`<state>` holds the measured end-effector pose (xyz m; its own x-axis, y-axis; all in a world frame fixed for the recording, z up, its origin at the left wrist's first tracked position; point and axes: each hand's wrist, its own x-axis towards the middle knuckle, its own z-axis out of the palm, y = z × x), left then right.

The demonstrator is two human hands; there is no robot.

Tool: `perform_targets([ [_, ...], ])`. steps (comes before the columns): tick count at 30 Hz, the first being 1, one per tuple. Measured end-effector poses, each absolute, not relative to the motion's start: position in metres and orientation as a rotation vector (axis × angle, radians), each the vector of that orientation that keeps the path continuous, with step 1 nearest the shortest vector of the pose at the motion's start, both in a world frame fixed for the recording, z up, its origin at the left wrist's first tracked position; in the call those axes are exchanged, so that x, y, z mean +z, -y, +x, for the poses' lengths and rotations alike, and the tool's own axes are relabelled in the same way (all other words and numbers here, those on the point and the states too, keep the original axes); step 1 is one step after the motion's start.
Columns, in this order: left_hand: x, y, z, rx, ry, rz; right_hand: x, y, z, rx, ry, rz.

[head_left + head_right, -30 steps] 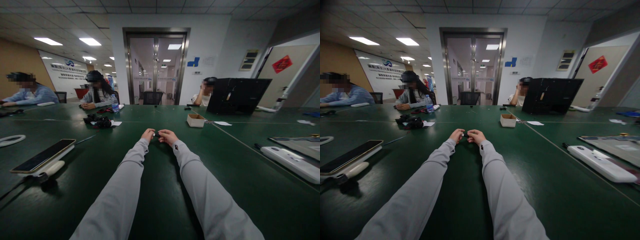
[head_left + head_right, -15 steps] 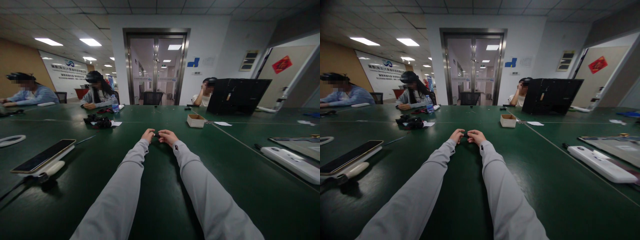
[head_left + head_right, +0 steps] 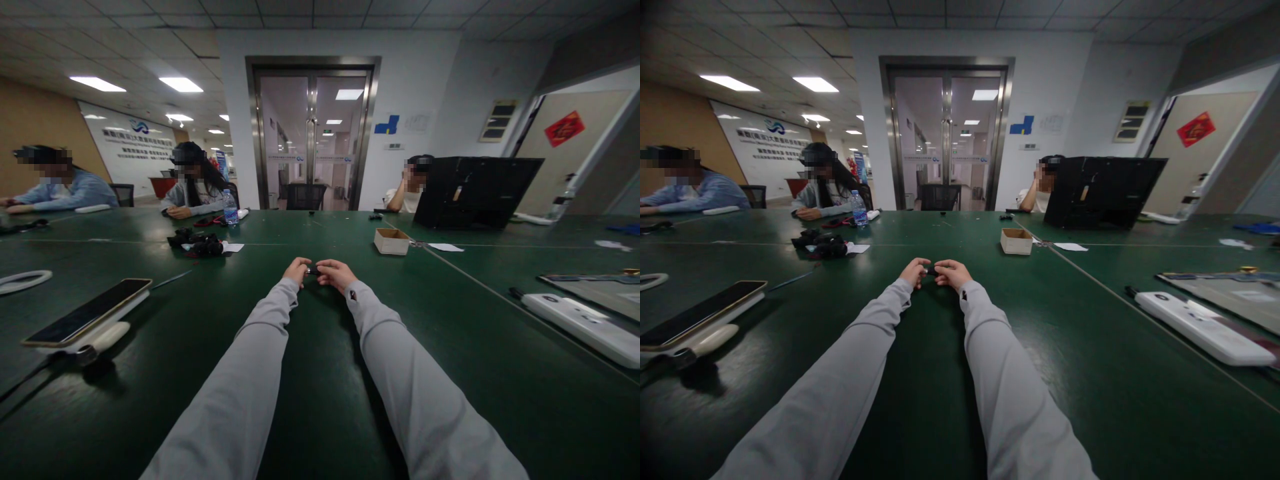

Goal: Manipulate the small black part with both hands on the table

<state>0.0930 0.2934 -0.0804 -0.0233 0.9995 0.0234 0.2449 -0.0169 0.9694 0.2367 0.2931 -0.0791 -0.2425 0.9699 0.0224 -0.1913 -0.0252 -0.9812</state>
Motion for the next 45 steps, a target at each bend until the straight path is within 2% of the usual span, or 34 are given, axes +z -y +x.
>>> perform_targets([
  [45,-0.082,-0.2927,0.0949,1.127,-1.39,1.434,-0.0787,-0.2922,0.2368,1.478,1.242,-0.942],
])
